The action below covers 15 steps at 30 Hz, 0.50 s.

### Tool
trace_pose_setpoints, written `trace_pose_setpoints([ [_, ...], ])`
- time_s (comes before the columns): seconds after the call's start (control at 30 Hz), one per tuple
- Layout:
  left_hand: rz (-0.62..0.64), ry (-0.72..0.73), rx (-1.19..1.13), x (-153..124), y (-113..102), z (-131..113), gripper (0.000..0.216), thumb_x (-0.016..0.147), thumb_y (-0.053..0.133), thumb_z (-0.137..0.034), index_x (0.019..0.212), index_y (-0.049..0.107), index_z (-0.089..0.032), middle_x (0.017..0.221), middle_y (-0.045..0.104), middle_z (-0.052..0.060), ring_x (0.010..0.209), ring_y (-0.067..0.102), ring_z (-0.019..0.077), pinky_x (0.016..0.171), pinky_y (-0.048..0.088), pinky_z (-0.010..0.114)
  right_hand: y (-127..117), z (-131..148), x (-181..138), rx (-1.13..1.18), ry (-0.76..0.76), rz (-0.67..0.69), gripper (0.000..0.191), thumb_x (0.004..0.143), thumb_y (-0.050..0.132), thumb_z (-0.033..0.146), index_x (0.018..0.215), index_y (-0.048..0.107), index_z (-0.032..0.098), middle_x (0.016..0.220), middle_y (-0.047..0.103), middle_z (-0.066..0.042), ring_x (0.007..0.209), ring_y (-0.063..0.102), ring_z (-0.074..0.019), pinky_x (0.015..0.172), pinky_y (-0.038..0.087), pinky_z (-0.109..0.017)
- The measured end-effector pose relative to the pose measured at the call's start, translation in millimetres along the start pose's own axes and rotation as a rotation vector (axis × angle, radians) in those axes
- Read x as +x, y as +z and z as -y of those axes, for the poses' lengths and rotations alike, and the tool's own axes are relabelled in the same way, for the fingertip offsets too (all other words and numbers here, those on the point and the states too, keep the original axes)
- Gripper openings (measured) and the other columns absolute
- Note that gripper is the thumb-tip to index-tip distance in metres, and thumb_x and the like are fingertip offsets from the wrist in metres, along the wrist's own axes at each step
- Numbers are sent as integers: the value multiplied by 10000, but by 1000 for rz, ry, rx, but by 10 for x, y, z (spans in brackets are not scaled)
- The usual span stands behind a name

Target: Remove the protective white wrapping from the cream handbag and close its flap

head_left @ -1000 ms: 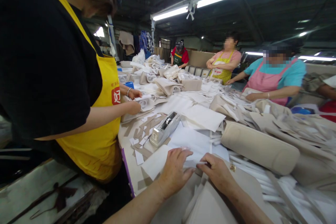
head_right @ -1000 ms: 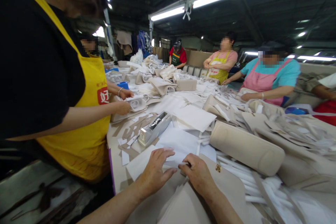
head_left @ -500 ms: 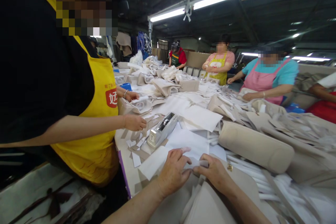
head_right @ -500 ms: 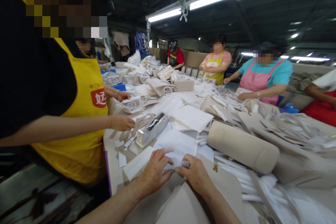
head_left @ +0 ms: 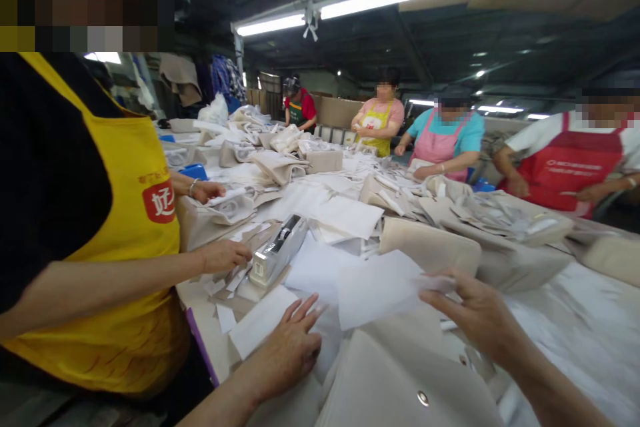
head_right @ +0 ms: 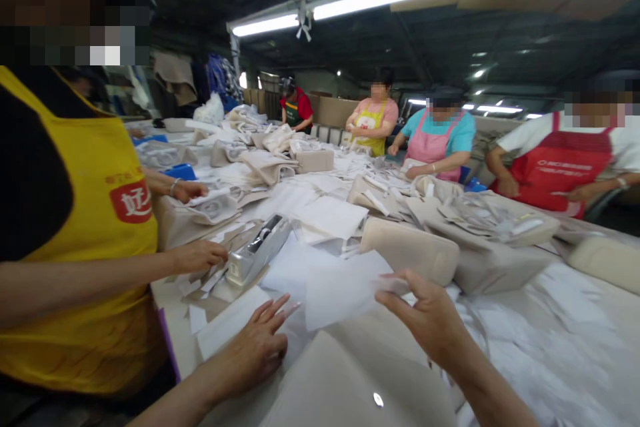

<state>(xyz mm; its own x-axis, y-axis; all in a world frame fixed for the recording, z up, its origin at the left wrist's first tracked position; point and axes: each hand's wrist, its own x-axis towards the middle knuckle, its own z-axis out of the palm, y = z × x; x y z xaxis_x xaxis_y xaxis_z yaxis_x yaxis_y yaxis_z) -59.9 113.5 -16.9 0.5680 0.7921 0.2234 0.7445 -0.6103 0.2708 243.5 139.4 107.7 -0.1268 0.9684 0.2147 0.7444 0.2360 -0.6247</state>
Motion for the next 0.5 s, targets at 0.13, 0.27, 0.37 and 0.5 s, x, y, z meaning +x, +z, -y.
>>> trace_pose_setpoints([
  [0.13,195,-138,33,14,-118,44,183,660,557,-138,804,634,-222,1237,540,58,1256,374,275,1040,225,505,-24,21,-718,-48,-70,88,139,783,539,384,746,565,253,1042,667,-36,1058,561,-224,883,446,-337],
  [0.27,220,-76,31,175,-647,-189,335,737,499,-160,1041,598,-257,1070,629,51,1039,556,221,995,309,464,192,-50,-1184,-70,-46,221,47,730,545,218,705,511,239,1021,682,-41,1128,523,-221,935,419,-365],
  [0.37,-36,-53,97,406,-1125,-553,293,842,376,-188,1051,578,-221,1066,628,60,1002,563,213,925,376,408,250,-88,-1338,-36,-3,208,103,715,459,140,684,491,232,1011,685,-48,1154,502,-220,1006,334,-428],
  [0.5,-162,190,67,873,-1315,-1020,262,875,361,-229,1042,563,-222,1084,622,27,1005,556,186,925,373,347,176,-108,-1413,24,-40,206,228,744,315,132,679,512,229,923,696,-50,1153,503,-227,1023,257,-534],
])
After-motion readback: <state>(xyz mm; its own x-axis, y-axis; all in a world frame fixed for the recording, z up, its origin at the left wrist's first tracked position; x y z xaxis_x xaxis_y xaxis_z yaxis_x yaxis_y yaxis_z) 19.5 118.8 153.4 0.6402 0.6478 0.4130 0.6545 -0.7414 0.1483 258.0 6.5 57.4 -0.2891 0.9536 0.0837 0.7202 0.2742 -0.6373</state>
